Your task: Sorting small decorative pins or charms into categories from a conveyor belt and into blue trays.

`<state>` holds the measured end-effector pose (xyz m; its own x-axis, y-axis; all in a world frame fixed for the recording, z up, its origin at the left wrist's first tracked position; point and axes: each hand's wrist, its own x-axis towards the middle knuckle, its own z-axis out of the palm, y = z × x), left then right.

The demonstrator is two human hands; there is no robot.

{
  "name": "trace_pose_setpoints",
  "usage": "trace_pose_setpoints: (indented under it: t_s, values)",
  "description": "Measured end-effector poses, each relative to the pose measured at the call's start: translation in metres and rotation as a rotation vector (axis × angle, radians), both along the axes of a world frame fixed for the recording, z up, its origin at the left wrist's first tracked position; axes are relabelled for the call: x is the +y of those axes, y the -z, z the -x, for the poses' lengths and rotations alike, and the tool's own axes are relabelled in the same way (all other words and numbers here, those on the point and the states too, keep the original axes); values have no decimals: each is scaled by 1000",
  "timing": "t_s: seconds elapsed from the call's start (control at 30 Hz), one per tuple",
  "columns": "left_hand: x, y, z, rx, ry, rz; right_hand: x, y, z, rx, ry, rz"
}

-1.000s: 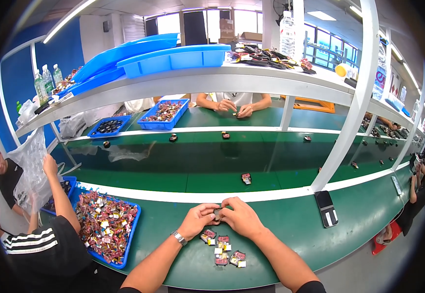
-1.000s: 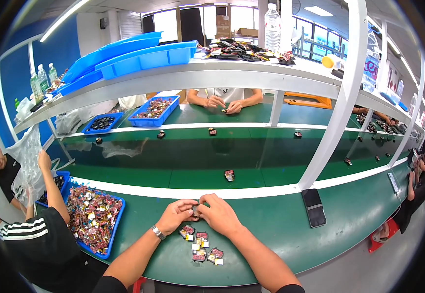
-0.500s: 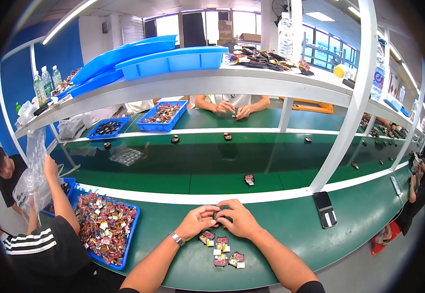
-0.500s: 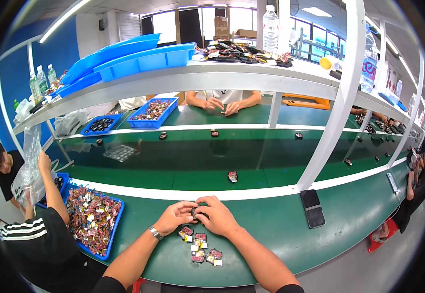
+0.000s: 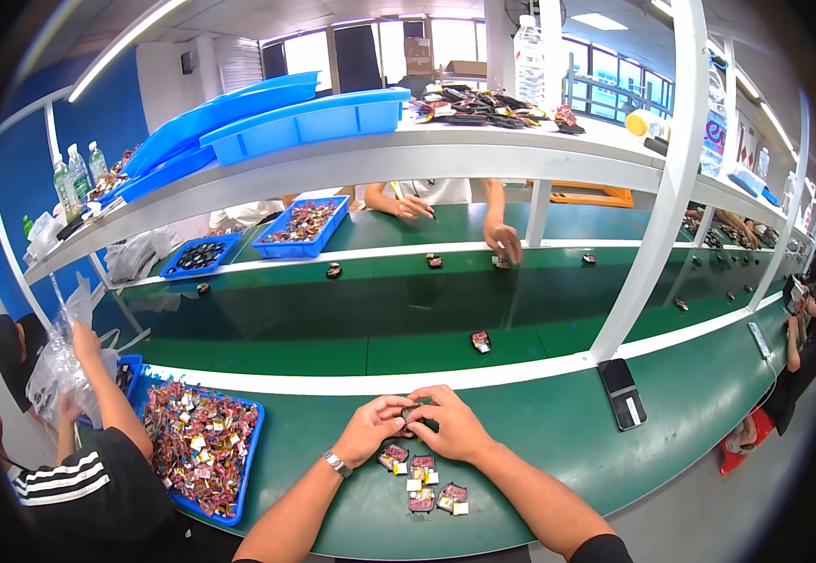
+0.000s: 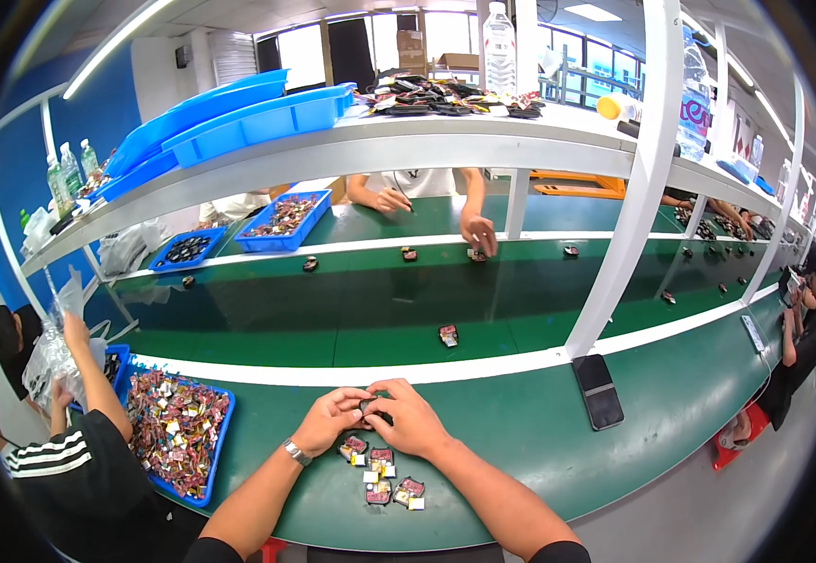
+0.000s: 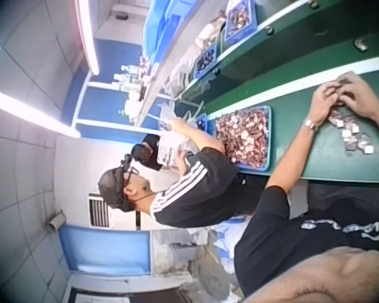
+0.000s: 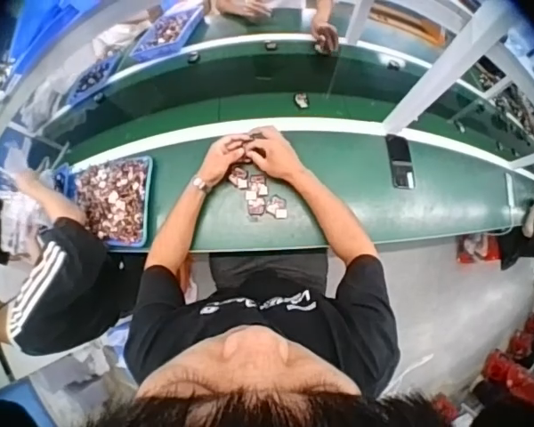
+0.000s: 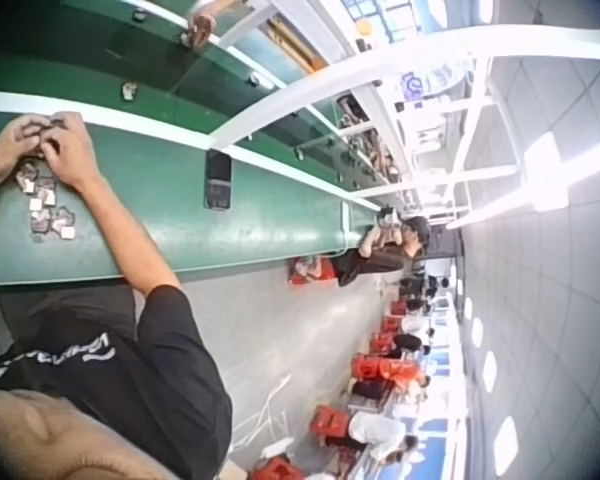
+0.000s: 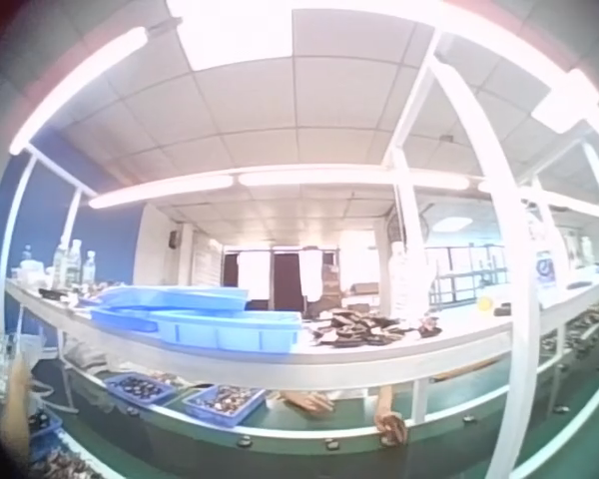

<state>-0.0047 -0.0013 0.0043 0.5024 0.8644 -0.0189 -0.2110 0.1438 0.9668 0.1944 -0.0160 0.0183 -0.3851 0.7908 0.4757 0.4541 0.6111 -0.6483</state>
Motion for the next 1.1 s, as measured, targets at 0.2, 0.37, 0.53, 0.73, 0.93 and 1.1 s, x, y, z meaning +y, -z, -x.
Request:
trace_pose_setpoints:
  t_s: [0.2,0.37,0.53,0.73,0.93,1.1]
  values:
    - [2,3,3,-29,14,17,-1,4,6,39,51,-36]
    - [3,6,4,-61,-4,31,-1,4,8,54,69,-46]
    - [4,8,4,-74,-7,47,-1,10,11,117,104,-23]
    - [5,10,4,-86,-11,56,-1,11,13,142,120,-55]
    - [6,14,5,-119,-29,43,-4,6,15,111,98,-97]
    - [6,8,5,-143,-17,60,-5,2,15,73,129,-173]
